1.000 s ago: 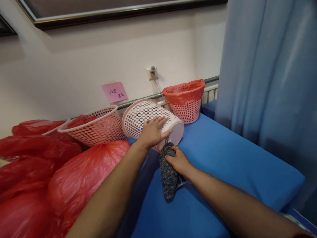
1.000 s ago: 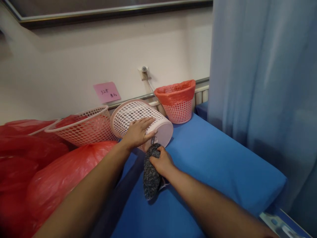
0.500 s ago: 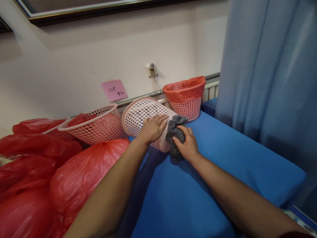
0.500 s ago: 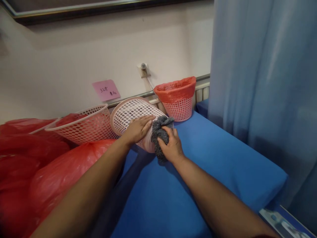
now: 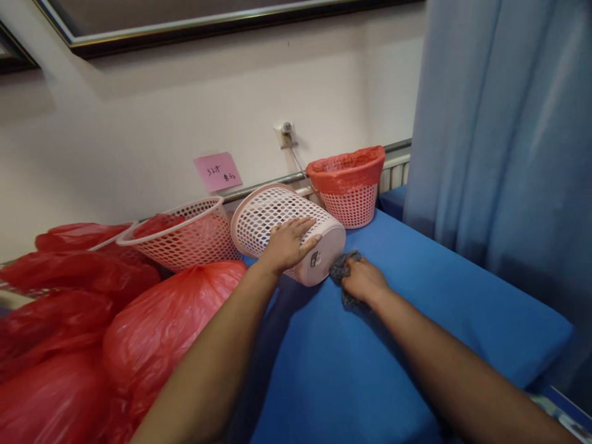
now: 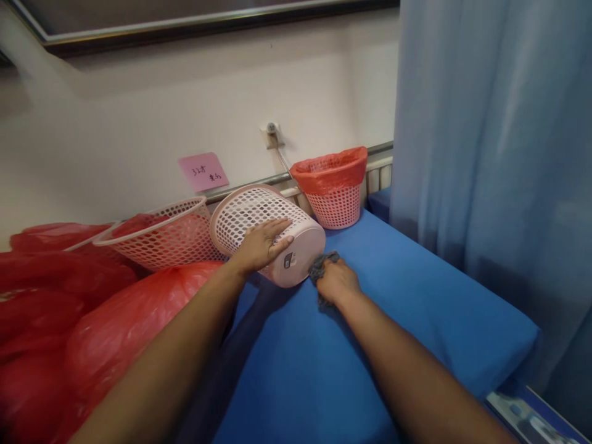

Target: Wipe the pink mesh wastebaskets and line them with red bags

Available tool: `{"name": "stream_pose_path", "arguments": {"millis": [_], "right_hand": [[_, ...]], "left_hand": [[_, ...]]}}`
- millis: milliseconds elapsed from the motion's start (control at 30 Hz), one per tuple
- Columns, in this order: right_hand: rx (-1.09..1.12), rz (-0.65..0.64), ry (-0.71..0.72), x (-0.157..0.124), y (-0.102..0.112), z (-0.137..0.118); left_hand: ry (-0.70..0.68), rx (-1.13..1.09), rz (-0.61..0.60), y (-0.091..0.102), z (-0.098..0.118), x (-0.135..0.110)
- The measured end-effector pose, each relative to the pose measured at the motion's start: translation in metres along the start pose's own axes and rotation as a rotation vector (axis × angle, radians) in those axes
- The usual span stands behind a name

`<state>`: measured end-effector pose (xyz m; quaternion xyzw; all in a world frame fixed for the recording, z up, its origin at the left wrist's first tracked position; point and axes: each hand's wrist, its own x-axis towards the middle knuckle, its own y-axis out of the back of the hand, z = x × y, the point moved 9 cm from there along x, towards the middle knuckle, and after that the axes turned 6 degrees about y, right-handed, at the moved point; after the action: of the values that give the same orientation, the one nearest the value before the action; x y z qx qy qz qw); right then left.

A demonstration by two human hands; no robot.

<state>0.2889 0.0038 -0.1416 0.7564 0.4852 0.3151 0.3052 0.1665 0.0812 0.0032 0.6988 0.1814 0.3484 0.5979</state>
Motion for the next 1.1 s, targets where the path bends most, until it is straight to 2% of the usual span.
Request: {"name": "stream_pose_path", "arguments": {"millis": [67, 100, 167, 200, 267, 333, 400, 467, 567, 667, 733, 767, 833, 900, 933, 967, 1000, 1100], "right_hand": [[0.058, 0.134, -0.011, 0.002, 0.021, 0.005], [0.118, 0.236, 0.034, 0.000, 0.033, 0.000], [0.258, 0.410, 0.217, -0.011, 0.049, -0.020], [0.307, 0.435, 0.323, -0.018, 0.050, -0.033], [0.307, 0.323, 0.476, -0.026, 0.033, -0.058], [0.220, 0.140, 0.514, -0.029, 0.007, -0.069], [0.143, 0.012, 0.429, -0.023, -0.015, -0.062], [0.137, -0.014, 0.233, -0.011, -0.025, -0.036], [0.191, 0.051, -0.016, 0.007, -0.020, 0.007], [0.243, 0.116, -0.106, 0.017, -0.006, 0.029], [0.293, 0.200, -0.099, 0.014, 0.009, 0.027], [0.324, 0.248, -0.029, 0.010, 0.016, 0.017], [0.367, 0.279, 0.229, -0.003, 0.024, -0.018], [0.330, 0.173, 0.486, -0.019, 0.015, -0.055], [0.278, 0.090, 0.535, -0.023, 0.004, -0.065], [0.225, 0.024, 0.519, -0.024, -0.007, -0.066], [0.194, -0.009, 0.435, -0.019, -0.015, -0.059], [0.239, 0.038, 0.042, 0.003, -0.026, -0.008]], "left_hand": [[0.000, -0.012, 0.007, -0.001, -0.001, -0.001], [-0.002, -0.023, 0.007, -0.002, -0.002, 0.000], [-0.010, -0.056, 0.000, -0.004, -0.004, 0.001], [-0.011, -0.071, -0.007, -0.005, -0.005, 0.003], [-0.006, -0.090, -0.017, -0.006, -0.007, 0.006], [-0.004, -0.088, -0.022, -0.006, -0.007, 0.008], [-0.012, -0.078, -0.020, -0.006, -0.005, 0.009], [-0.017, -0.064, -0.011, -0.006, -0.004, 0.009], [-0.016, -0.050, 0.000, -0.005, -0.004, 0.007], [-0.012, -0.051, 0.006, -0.004, -0.004, 0.004], [-0.003, -0.051, 0.006, -0.003, -0.004, 0.003], [0.001, -0.047, 0.003, -0.003, -0.003, 0.003], [0.006, -0.038, -0.005, -0.003, -0.003, 0.003], [0.004, -0.036, -0.006, -0.003, -0.002, 0.004], [0.002, -0.038, -0.004, -0.003, -0.002, 0.005], [-0.002, -0.040, -0.002, -0.003, -0.002, 0.005], [-0.007, -0.041, -0.002, -0.003, -0.003, 0.005], [-0.025, -0.037, -0.024, -0.004, -0.003, 0.005]]}}
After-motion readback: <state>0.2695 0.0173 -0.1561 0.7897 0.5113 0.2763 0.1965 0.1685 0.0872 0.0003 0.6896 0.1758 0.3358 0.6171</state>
